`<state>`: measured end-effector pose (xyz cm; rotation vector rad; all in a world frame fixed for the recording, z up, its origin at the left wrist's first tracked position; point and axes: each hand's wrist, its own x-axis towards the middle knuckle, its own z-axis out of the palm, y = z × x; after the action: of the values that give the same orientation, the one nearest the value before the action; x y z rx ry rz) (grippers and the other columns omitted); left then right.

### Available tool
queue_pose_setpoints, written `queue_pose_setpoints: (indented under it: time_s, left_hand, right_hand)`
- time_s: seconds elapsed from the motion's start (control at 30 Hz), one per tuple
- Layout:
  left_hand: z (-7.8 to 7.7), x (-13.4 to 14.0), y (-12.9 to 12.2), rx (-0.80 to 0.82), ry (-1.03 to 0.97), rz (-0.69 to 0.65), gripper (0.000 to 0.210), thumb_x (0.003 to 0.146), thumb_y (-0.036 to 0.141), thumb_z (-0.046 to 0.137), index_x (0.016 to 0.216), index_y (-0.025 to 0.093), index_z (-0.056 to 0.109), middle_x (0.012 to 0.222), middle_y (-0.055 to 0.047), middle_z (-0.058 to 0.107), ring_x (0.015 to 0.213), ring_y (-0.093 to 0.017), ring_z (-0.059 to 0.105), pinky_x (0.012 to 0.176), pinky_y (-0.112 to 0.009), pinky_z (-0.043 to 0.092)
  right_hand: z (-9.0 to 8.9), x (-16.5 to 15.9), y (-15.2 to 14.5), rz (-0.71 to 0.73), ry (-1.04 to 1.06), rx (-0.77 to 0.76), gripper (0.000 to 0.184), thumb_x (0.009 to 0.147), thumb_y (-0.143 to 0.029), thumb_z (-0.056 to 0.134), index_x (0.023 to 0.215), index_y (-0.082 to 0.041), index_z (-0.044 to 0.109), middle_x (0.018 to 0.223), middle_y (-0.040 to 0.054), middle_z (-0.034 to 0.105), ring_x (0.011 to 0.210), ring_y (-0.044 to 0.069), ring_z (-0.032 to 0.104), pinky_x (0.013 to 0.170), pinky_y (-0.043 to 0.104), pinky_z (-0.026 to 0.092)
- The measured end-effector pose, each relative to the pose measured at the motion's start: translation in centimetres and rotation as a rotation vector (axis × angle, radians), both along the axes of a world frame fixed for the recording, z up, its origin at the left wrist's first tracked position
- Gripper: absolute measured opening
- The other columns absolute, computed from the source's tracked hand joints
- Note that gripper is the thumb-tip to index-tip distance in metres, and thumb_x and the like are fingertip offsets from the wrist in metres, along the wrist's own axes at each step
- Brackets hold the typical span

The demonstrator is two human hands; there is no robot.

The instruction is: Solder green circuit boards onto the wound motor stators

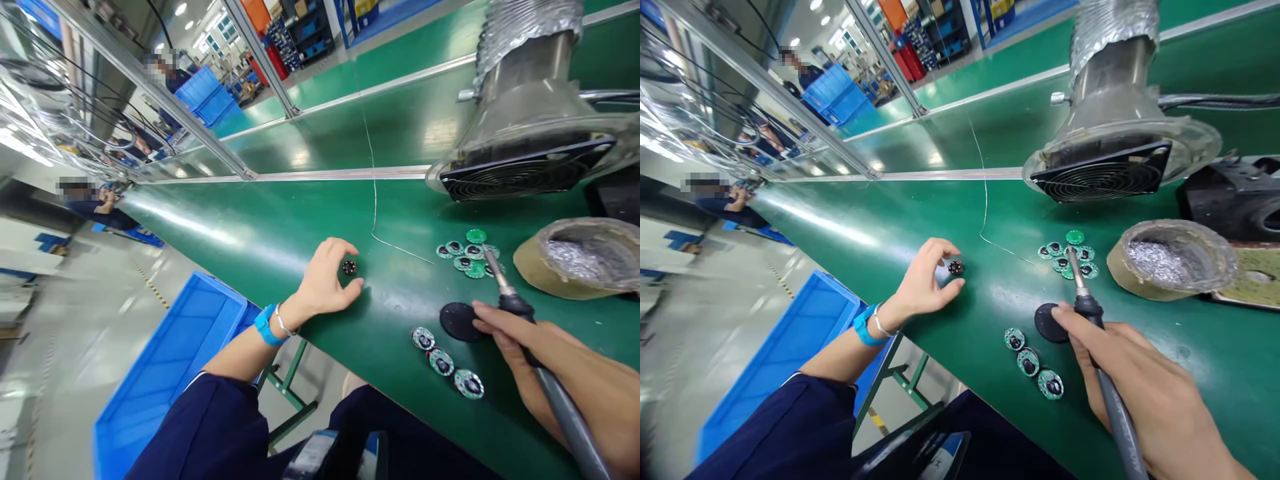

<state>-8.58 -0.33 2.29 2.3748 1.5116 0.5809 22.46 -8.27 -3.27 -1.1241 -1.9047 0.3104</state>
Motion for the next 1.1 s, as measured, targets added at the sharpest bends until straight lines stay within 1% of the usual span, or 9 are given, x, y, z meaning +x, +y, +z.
queue_pose_setpoints:
  time_s: [0.1, 0.3, 0.47, 0.57, 0.63, 0.7, 0.83, 0.97, 1.1]
  left_hand:
    - [-0.5, -1.5, 1.2, -0.090, 0.049, -0.022, 0.054, 0.070, 0.026, 0.065, 0.120, 0.012, 0.051, 0.119, -0.015, 0.057, 0.110, -0.027, 0.054, 0.096, -0.044, 0.050]
    - [0.3, -1.2, 2.9, -0.254, 0.031, -0.342, 0.055, 0.071, 0.008, 0.054, 0.125, 0.017, 0.054, 0.118, -0.009, 0.062, 0.106, -0.021, 0.058, 0.095, -0.039, 0.050]
    - [1.5, -0.8, 3.9, -0.399, 0.144, -0.357, 0.038, 0.078, 0.023, 0.067, 0.115, 0.017, 0.062, 0.102, -0.006, 0.062, 0.084, -0.016, 0.060, 0.076, -0.031, 0.054]
    - [1.7, -0.7, 4.3, -0.404, 0.160, -0.455, 0.049, 0.076, 0.021, 0.070, 0.124, 0.019, 0.060, 0.114, -0.008, 0.058, 0.095, -0.018, 0.061, 0.083, -0.032, 0.054]
    - [1.7, -0.2, 4.6, -0.422, 0.147, -0.534, 0.040, 0.080, 0.018, 0.066, 0.120, 0.019, 0.063, 0.113, -0.007, 0.059, 0.095, -0.017, 0.061, 0.083, -0.030, 0.054]
    - [1.6, 1.0, 4.7, -0.410, 0.093, -0.547, 0.024, 0.085, 0.024, 0.067, 0.108, 0.017, 0.068, 0.103, -0.006, 0.063, 0.084, -0.014, 0.062, 0.076, -0.028, 0.053]
    - [1.0, 5.8, 3.8, -0.306, -0.152, -0.561, 0.036, 0.079, 0.041, 0.078, 0.102, 0.014, 0.069, 0.088, -0.003, 0.064, 0.070, -0.011, 0.059, 0.069, -0.023, 0.052]
    - [-0.1, 10.4, 2.3, -0.202, -0.039, -0.711, 0.034, 0.081, 0.042, 0.076, 0.096, 0.013, 0.069, 0.085, -0.004, 0.064, 0.075, -0.013, 0.060, 0.069, -0.024, 0.049]
    - [-1.2, 11.6, 1.6, -0.177, 0.048, -0.686, 0.038, 0.083, 0.049, 0.072, 0.093, 0.012, 0.069, 0.081, -0.004, 0.062, 0.073, -0.015, 0.059, 0.066, -0.025, 0.048]
  right_hand:
    - [0.3, 0.1, 0.3, 0.010, -0.140, 0.044, 0.035, 0.092, -0.015, 0.055, 0.126, -0.023, 0.062, 0.094, -0.0012, 0.072, 0.070, 0.012, 0.067, 0.068, 0.024, 0.055]
    - [2.3, -0.6, 0.7, -0.047, -0.163, 0.065, 0.024, 0.094, -0.016, 0.053, 0.116, -0.021, 0.060, 0.094, -0.0001, 0.074, 0.074, 0.013, 0.071, 0.065, 0.022, 0.056]
    - [2.5, -0.6, 0.7, -0.035, -0.158, 0.023, 0.026, 0.094, -0.015, 0.052, 0.117, -0.024, 0.058, 0.097, -0.0007, 0.075, 0.077, 0.015, 0.072, 0.065, 0.026, 0.059]
    - [2.5, -0.6, 0.7, -0.035, -0.142, 0.015, 0.026, 0.094, -0.016, 0.051, 0.117, -0.027, 0.057, 0.098, -0.0014, 0.075, 0.077, 0.015, 0.072, 0.064, 0.028, 0.060]
    - [2.5, -0.6, 0.7, -0.042, -0.132, 0.026, 0.026, 0.094, -0.015, 0.051, 0.117, -0.026, 0.056, 0.099, -0.0007, 0.074, 0.078, 0.015, 0.072, 0.065, 0.028, 0.061]
    - [2.5, -0.8, 0.7, -0.058, -0.126, 0.031, 0.025, 0.094, -0.015, 0.051, 0.116, -0.025, 0.057, 0.098, -0.0001, 0.074, 0.078, 0.015, 0.072, 0.065, 0.027, 0.060]
    - [2.5, -1.0, 0.6, -0.113, -0.131, 0.001, 0.022, 0.094, -0.015, 0.050, 0.113, -0.022, 0.058, 0.092, 0.0004, 0.074, 0.073, 0.014, 0.072, 0.063, 0.024, 0.059]
    - [2.4, -1.0, 0.4, -0.152, -0.128, -0.006, 0.020, 0.093, -0.014, 0.049, 0.111, -0.020, 0.056, 0.092, 0.0017, 0.074, 0.072, 0.013, 0.072, 0.063, 0.021, 0.058]
    - [2.3, -0.9, 0.3, -0.143, -0.125, -0.033, 0.023, 0.092, -0.013, 0.049, 0.113, -0.020, 0.054, 0.094, 0.0024, 0.074, 0.074, 0.013, 0.071, 0.066, 0.021, 0.057]
